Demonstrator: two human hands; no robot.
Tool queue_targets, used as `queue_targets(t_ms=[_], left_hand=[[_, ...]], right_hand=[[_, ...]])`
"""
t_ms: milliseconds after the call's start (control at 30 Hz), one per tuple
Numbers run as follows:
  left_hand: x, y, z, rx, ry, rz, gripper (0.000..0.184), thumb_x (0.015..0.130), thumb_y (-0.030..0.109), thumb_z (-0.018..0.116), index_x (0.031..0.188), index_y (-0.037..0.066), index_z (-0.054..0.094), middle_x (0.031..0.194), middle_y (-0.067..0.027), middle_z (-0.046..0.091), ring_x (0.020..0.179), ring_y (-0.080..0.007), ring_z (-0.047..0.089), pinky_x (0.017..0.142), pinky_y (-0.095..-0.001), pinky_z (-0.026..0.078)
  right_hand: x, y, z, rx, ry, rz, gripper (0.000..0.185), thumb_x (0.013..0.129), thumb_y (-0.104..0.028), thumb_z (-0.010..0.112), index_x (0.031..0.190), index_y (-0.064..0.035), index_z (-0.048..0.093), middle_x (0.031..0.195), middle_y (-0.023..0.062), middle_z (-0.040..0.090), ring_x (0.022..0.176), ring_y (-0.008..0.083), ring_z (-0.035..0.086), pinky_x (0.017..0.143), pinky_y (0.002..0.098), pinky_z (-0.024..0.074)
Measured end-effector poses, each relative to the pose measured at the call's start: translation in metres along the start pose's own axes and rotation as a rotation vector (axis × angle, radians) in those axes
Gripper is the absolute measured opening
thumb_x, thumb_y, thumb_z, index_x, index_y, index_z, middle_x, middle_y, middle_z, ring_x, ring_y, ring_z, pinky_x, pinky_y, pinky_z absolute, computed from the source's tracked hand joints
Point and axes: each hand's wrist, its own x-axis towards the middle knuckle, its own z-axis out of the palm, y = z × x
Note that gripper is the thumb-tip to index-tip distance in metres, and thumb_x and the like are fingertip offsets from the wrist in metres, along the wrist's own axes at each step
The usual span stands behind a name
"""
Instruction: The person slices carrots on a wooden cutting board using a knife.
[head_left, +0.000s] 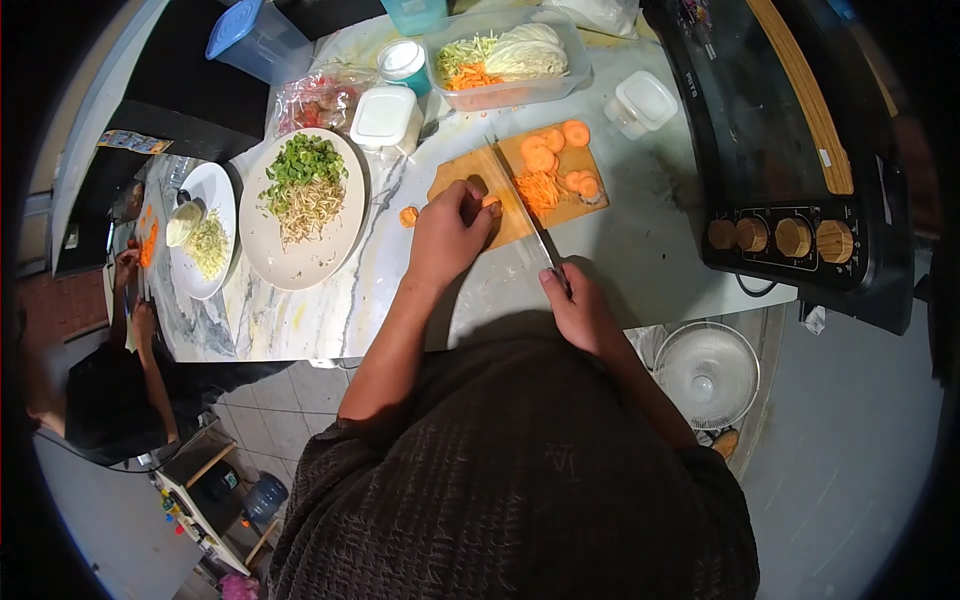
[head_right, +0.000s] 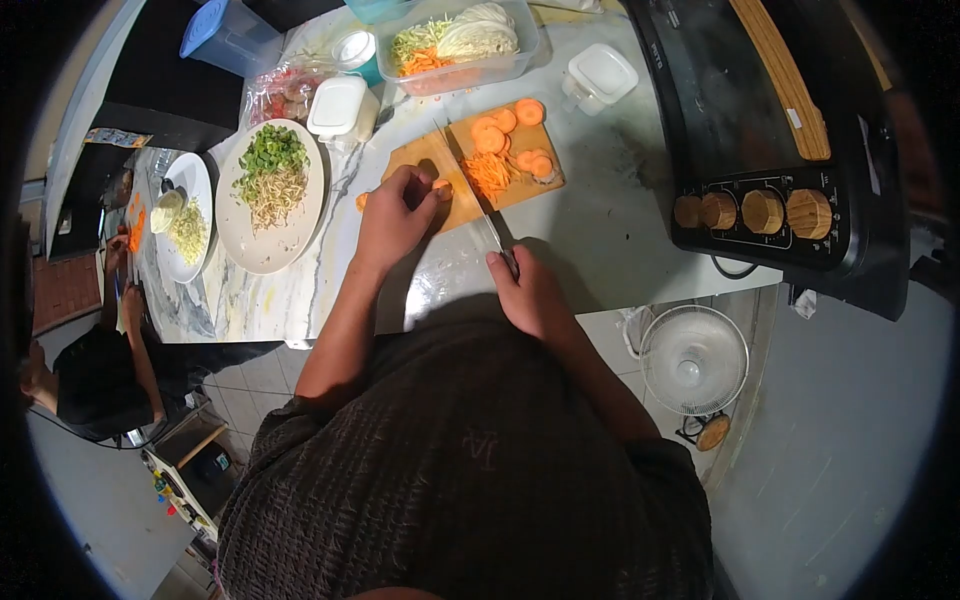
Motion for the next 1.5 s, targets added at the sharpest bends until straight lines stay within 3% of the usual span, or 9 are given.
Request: queue_targets(t_ms=[133,200,533,600,633,933,1100,1200,1500], left_hand=[[0.001,-0.003,0.003,0.061,-0.014,-0.051,0.024,0.082,0.022,0.071,0.087,0.000,0.062,0.072,-0.0123,0.065,0.066,-0.0219,0.064,0.063,-0.0316,0.049],[0.002,0.001,0.002,0.075,-0.020,-0.111,0.027,0.082,0.026,0.071,0.086,0.001,0.063,0.072,-0.0124,0.066,0.066,-0.0222,0.064,0.063,-0.0319,0.049],[0.013,-0.008,0.005,0.162,-0.110,-0.262,0.037,0.081,0.036,0.071,0.084,-0.001,0.066,0.070,-0.0112,0.067,0.064,-0.0199,0.066,0.061,-0.0316,0.050],[0.014,-0.004,0.004,0.155,-0.127,-0.303,0.039,0.081,0.037,0.072,0.084,-0.002,0.067,0.069,-0.0117,0.067,0.063,-0.0203,0.066,0.061,-0.0316,0.050],[0.014,0.001,0.003,0.188,-0.127,-0.318,0.038,0.081,0.038,0.070,0.084,0.000,0.068,0.072,-0.0127,0.068,0.067,-0.0248,0.067,0.064,-0.0349,0.051],[0.008,-0.006,0.018,0.094,0.002,-0.286,0.038,0.081,0.036,0.072,0.089,-0.001,0.068,0.074,-0.0124,0.069,0.063,-0.0224,0.066,0.062,-0.0326,0.051],[0.004,0.005,0.023,0.135,0.064,-0.281,0.032,0.083,0.034,0.068,0.089,0.003,0.066,0.079,-0.0111,0.070,0.075,-0.0278,0.068,0.068,-0.0374,0.052],[0.002,0.008,0.025,0.249,0.046,-0.286,0.030,0.085,0.033,0.066,0.092,0.004,0.064,0.081,-0.0118,0.070,0.078,-0.0302,0.068,0.069,-0.0391,0.052],[0.004,0.007,0.035,0.121,0.156,-0.440,0.033,0.081,0.036,0.069,0.089,0.004,0.069,0.083,-0.0138,0.071,0.080,-0.0306,0.068,0.072,-0.0392,0.052]], right_hand=[[0.002,0.001,0.002,0.058,0.023,-0.026,0.036,0.100,-0.033,0.048,0.085,-0.0004,0.050,0.065,0.0075,0.049,0.062,0.0137,0.045,0.059,0.0327,0.0399],[0.002,-0.004,0.001,0.032,-0.009,0.035,0.039,0.099,-0.035,0.044,0.094,0.0027,0.053,0.085,0.0264,0.061,0.086,0.0461,0.059,0.073,0.0452,0.0458],[0.003,0.001,0.003,0.015,0.009,0.002,0.038,0.100,-0.034,0.042,0.098,0.0027,0.054,0.091,0.0279,0.061,0.091,0.0483,0.057,0.076,0.0476,0.0457],[0.005,0.006,0.007,0.051,0.066,-0.051,0.032,0.101,-0.029,0.046,0.089,0.0001,0.052,0.065,0.0107,0.049,0.060,0.0168,0.046,0.059,0.0351,0.0413],[0.006,0.006,0.008,0.053,0.063,-0.051,0.032,0.101,-0.029,0.046,0.089,0.0001,0.052,0.065,0.0107,0.049,0.060,0.0168,0.046,0.059,0.0351,0.0413],[0.010,0.007,0.010,0.007,0.087,-0.119,0.032,0.101,-0.029,0.044,0.094,0.0008,0.054,0.067,0.0134,0.053,0.061,0.0217,0.050,0.061,0.0358,0.0431],[0.010,0.004,0.012,-0.095,0.101,-0.104,0.037,0.102,-0.032,0.038,0.099,0.0012,0.054,0.083,0.0216,0.063,0.081,0.0408,0.061,0.073,0.0441,0.0471],[0.012,-0.007,0.004,-0.084,0.006,-0.044,0.039,0.101,-0.035,0.035,0.099,0.0014,0.049,0.098,0.0295,0.060,0.096,0.0501,0.054,0.080,0.0542,0.0436],[0.029,-0.005,0.006,-0.199,0.005,-0.205,0.040,0.100,-0.033,0.036,0.096,0.0030,0.051,0.086,0.0313,0.062,0.086,0.0514,0.058,0.078,0.0581,0.0434]])
